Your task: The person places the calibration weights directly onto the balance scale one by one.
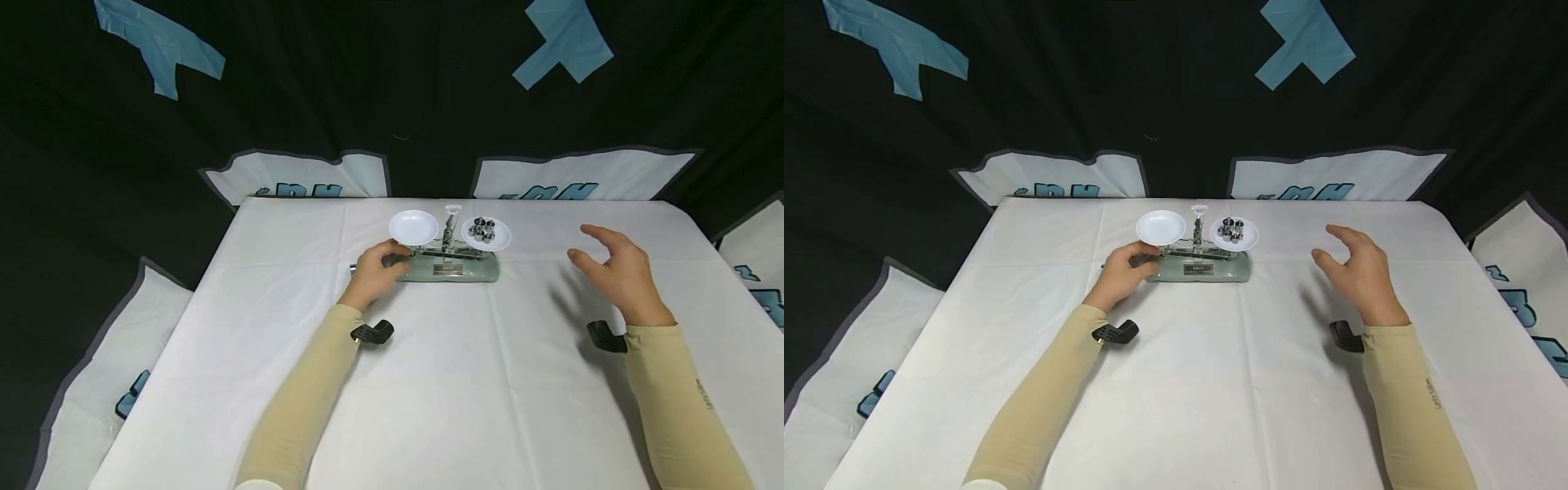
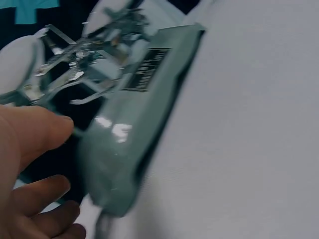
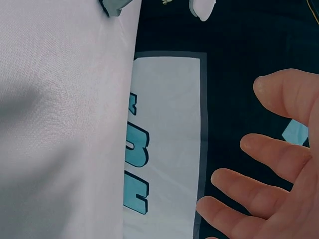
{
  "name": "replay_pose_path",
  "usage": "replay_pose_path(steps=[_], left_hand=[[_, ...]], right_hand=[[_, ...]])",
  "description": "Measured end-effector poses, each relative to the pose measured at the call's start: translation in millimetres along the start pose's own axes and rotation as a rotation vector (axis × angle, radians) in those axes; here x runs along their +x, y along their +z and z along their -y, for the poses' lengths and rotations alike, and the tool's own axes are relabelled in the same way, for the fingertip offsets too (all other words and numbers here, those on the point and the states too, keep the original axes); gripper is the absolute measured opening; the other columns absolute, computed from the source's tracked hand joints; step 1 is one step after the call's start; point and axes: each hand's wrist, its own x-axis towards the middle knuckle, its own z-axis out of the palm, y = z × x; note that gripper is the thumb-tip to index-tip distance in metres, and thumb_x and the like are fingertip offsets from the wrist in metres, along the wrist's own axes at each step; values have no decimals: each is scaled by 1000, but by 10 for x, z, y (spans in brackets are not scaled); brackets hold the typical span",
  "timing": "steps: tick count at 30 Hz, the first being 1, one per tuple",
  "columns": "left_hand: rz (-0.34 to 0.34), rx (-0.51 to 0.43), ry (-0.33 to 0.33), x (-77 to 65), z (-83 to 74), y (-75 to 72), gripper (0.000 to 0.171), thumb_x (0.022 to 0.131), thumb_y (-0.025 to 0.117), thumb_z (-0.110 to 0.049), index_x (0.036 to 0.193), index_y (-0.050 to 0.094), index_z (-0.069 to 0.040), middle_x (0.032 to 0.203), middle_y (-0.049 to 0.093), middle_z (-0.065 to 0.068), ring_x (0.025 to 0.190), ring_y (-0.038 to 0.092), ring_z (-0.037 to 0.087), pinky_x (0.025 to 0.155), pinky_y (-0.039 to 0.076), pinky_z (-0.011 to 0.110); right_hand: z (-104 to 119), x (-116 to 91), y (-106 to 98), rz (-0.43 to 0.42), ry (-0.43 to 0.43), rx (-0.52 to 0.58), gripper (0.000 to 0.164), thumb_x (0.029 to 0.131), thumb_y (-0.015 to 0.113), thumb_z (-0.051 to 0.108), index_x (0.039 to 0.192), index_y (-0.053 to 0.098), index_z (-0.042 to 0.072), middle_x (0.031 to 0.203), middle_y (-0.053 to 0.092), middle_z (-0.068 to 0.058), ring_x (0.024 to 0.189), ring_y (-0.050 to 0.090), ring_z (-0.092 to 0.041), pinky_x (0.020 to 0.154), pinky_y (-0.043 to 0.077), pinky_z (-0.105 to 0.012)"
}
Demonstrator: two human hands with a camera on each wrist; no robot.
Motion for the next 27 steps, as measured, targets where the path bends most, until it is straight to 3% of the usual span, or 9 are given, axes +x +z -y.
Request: replay_pose_path(steps=[7, 12, 17, 21, 27], left_hand=[[-27, -20, -64, -15, -54, -304, 26, 89, 65, -13, 115, 68, -9, 136, 60, 7, 134, 49, 24, 112, 42, 38], [-27, 118, -141, -68, -126, -592, 35, 92, 62, -24, 126, 63, -14, 141, 55, 8, 138, 44, 28, 114, 39, 43], [27, 272, -211, -147, -261, -867, 50, 93, 59, -35, 140, 51, -18, 153, 42, 10, 146, 31, 30, 118, 30, 51], [41, 363, -238, -238, -404, -1038, 60, 94, 56, -37, 148, 40, -18, 161, 22, 16, 150, 14, 37, 120, 20, 58], [69, 508, -289, -354, -599, -1148, 76, 92, 54, -45, 155, 24, -17, 161, -6, 25, 146, -17, 49, 118, -1, 68]], right_hand=[[2, -32, -33, 21, 21, -1, 57, 95, 57, 34, 142, 46, 4, 147, 42, -28, 122, 48, -48, 100, 38, -68], [-14, -55, -62, 17, 21, -5, 57, 95, 57, 35, 142, 47, 4, 146, 43, -29, 120, 48, -47, 100, 38, -68], [-36, -53, -71, 24, 28, -19, 57, 95, 57, 34, 142, 46, 4, 146, 42, -29, 119, 48, -48, 99, 38, -69], [-38, -41, -70, 20, -1, -41, 56, 94, 59, 30, 141, 47, 1, 144, 44, -31, 123, 46, -50, 98, 39, -68], [-20, -47, -88, 8, -72, -114, 56, 93, 60, 28, 136, 48, -6, 138, 47, -36, 126, 42, -53, 106, 28, -70]])
